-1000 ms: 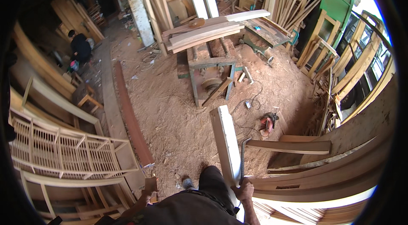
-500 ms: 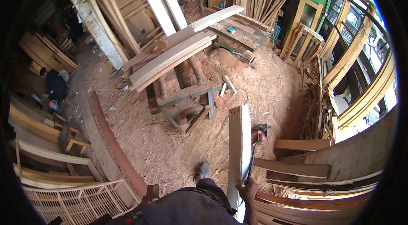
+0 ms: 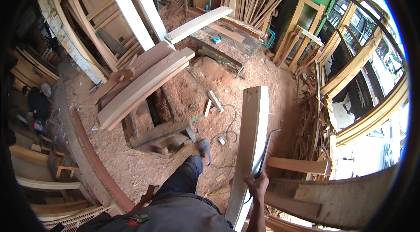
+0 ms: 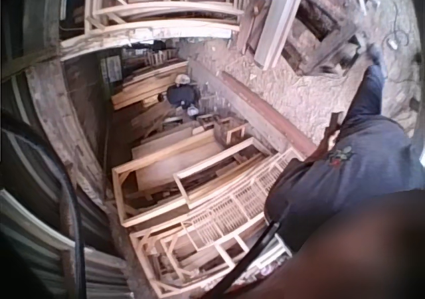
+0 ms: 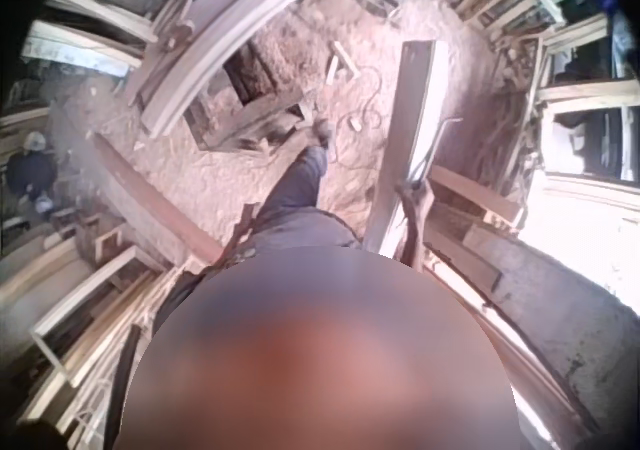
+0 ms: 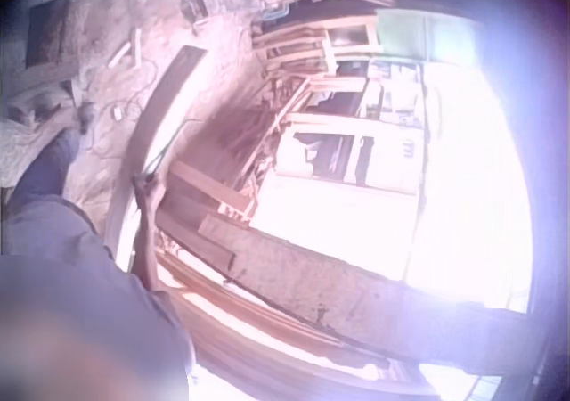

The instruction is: The person hammers nails into a white wooden plank while sitting on the ground, then stands and carries the plank into a workshop. Inside, they hammer nails into another plank, flip it, and mark it with a pen before placing it aside.

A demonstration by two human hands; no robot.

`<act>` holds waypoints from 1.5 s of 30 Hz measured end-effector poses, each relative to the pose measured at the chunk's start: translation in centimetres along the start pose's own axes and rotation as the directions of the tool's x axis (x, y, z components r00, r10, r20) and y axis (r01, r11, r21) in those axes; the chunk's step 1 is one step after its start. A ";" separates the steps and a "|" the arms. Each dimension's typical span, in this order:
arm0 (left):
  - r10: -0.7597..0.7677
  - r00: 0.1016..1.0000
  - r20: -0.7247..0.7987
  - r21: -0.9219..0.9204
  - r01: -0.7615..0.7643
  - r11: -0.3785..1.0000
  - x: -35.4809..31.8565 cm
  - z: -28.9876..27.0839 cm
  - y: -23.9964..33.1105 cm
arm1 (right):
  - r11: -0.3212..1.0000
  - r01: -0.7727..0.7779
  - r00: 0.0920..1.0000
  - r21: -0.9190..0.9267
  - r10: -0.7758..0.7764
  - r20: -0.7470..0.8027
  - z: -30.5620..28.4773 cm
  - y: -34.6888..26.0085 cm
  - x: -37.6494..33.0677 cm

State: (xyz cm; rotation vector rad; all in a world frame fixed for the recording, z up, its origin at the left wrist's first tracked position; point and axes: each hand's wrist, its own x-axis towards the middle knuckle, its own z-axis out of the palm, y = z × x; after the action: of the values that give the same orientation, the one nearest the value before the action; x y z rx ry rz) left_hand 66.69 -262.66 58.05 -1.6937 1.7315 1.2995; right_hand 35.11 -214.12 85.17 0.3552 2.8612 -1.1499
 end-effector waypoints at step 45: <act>-0.339 0.938 -0.072 -0.280 0.307 0.910 -9.8 29.2 65.9 | 0.761 -0.217 0.916 0.611 -0.057 0.396 22.8 -27.3 115.2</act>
State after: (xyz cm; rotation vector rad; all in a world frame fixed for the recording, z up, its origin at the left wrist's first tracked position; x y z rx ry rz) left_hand -1.91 -244.07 73.72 -2.1417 1.2994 1.3399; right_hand -84.32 -226.19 73.39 0.2194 2.0056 -1.9168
